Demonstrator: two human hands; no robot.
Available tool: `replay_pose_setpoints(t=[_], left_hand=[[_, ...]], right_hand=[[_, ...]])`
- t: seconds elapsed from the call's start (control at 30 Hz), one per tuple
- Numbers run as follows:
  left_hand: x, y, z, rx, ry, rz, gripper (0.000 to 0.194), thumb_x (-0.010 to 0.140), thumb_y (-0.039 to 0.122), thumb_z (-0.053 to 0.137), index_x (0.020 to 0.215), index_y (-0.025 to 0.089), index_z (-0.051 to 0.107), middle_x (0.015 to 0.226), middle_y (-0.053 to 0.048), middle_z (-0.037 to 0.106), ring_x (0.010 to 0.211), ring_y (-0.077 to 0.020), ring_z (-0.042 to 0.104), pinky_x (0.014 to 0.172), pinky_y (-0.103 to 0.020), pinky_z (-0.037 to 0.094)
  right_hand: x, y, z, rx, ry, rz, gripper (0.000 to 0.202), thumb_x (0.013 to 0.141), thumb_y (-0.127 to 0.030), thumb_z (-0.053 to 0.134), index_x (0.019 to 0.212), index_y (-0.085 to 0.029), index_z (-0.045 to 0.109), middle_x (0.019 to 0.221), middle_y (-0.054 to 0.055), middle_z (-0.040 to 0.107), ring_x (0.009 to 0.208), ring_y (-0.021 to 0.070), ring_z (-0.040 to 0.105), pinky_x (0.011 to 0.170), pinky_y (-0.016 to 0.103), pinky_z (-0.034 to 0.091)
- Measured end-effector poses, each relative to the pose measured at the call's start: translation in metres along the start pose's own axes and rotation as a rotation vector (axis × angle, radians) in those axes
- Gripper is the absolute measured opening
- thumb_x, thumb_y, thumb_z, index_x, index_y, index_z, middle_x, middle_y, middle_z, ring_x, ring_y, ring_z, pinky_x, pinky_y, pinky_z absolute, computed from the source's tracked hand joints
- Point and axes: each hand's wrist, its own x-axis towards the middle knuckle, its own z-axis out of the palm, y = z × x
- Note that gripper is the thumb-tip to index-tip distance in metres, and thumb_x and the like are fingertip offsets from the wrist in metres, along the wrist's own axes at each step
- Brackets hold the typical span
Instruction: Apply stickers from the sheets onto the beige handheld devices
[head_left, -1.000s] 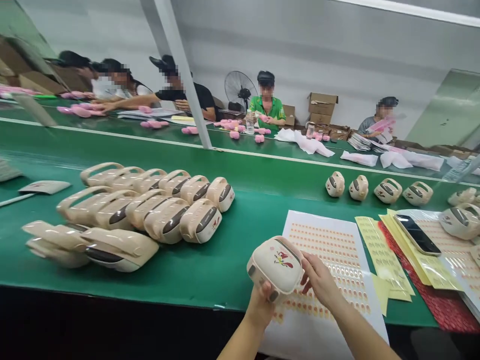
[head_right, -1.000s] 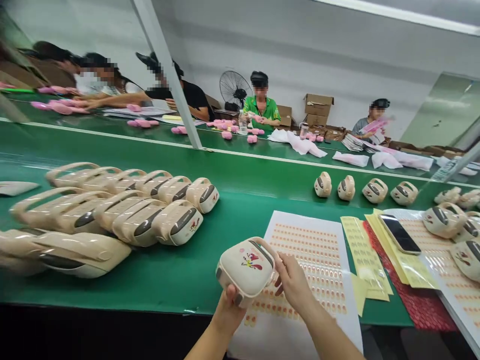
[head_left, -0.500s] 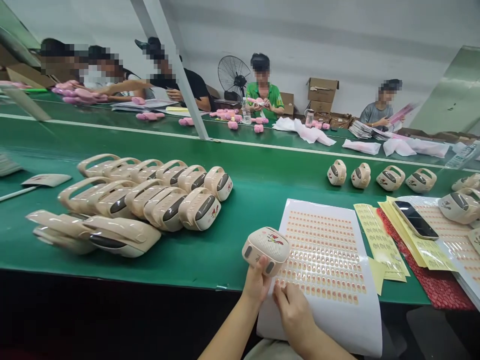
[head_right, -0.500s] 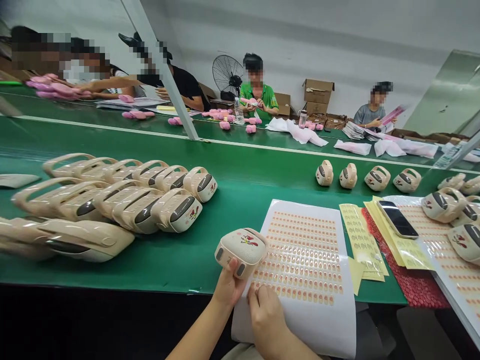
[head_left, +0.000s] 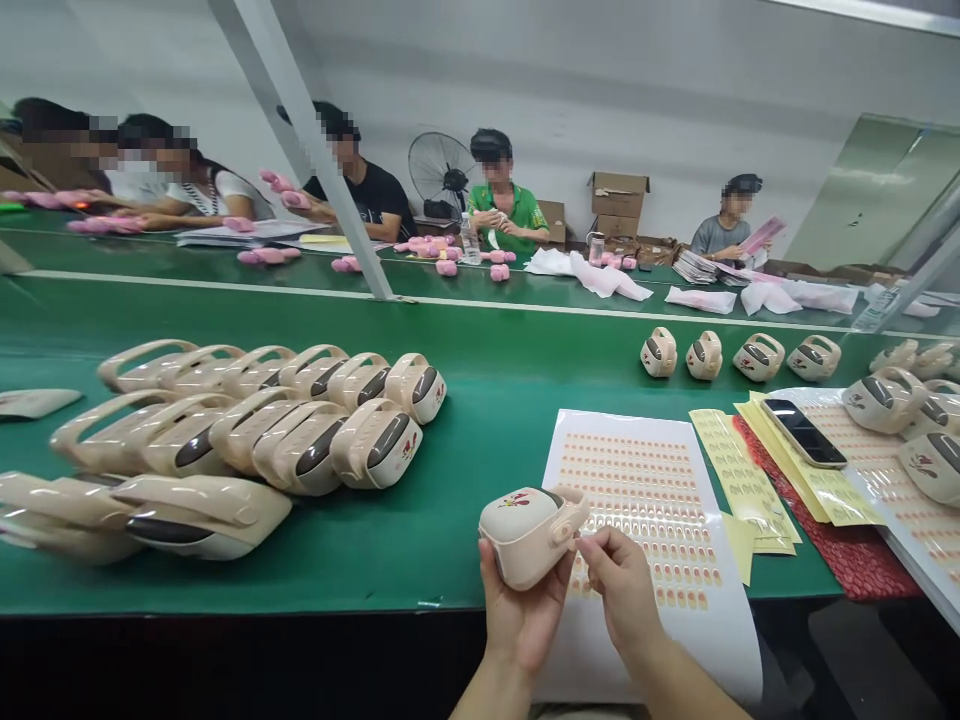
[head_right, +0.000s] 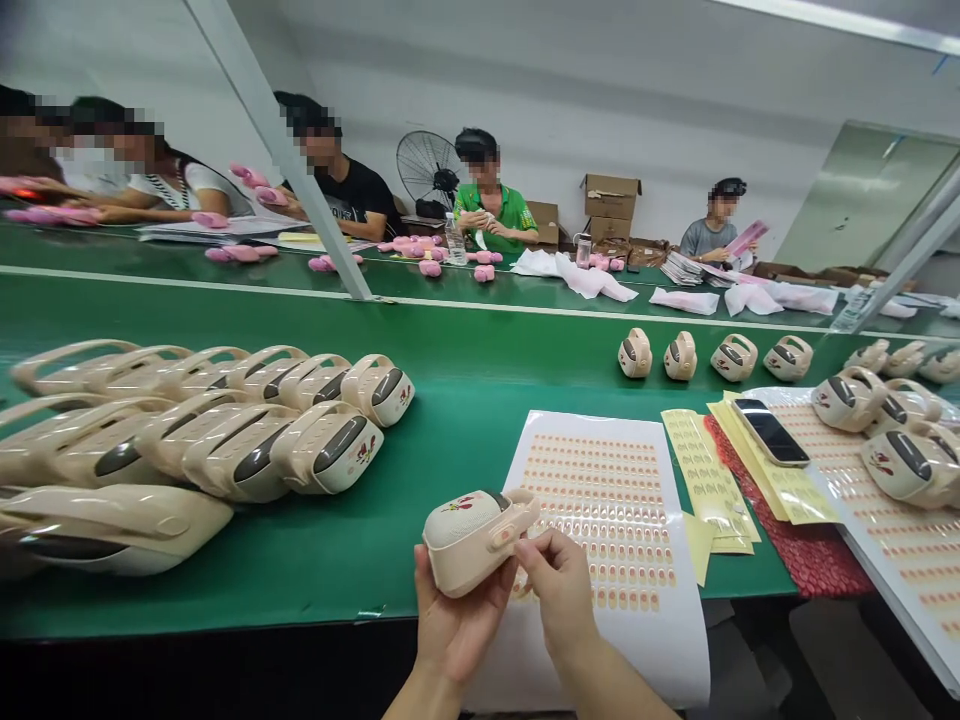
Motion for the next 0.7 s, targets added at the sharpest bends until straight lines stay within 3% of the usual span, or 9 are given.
replay_pose_setpoints(t=[0.33, 0.5, 0.63, 0.7], left_hand=[[-0.001, -0.008, 0.007, -0.002, -0.127, -0.04, 0.044, 0.082, 0.059, 0.036, 0.102, 0.033, 0.065, 0.107, 0.002, 0.068, 0.106, -0.0136, 0.057, 0.096, -0.021, 0.036], [-0.001, -0.007, 0.0, 0.021, -0.041, -0.031, 0.046, 0.08, 0.06, 0.038, 0.102, 0.03, 0.065, 0.106, -0.002, 0.069, 0.106, -0.0197, 0.057, 0.099, -0.031, 0.036], [-0.001, 0.0, -0.009, 0.287, 0.107, 0.093, 0.039, 0.069, 0.052, 0.061, 0.103, 0.033, 0.062, 0.104, -0.001, 0.068, 0.105, -0.0279, 0.057, 0.091, -0.044, 0.043], [-0.002, 0.005, -0.007, 0.534, 0.174, 0.186, 0.059, 0.055, 0.036, 0.077, 0.11, 0.03, 0.057, 0.105, -0.004, 0.067, 0.103, -0.0317, 0.057, 0.085, -0.045, 0.046]], right_hand=[[-0.004, 0.002, 0.01, -0.222, 0.07, -0.297, 0.031, 0.07, -0.046, 0.059, 0.052, -0.022, 0.051, 0.049, -0.002, 0.048, 0.047, 0.0125, 0.042, 0.045, 0.025, 0.036], [0.0, 0.001, 0.003, -0.125, 0.1, -0.29, 0.033, 0.071, -0.05, 0.057, 0.057, -0.021, 0.054, 0.051, -0.003, 0.047, 0.047, 0.0107, 0.041, 0.045, 0.024, 0.037], [0.008, -0.003, -0.012, -0.066, 0.155, -0.278, 0.032, 0.078, -0.049, 0.051, 0.089, -0.02, 0.061, 0.053, -0.005, 0.041, 0.046, 0.0096, 0.038, 0.043, 0.022, 0.035], [0.013, -0.005, -0.021, -0.113, 0.155, -0.29, 0.04, 0.079, -0.046, 0.051, 0.112, -0.023, 0.052, 0.068, -0.002, 0.049, 0.051, 0.0102, 0.043, 0.046, 0.023, 0.039]])
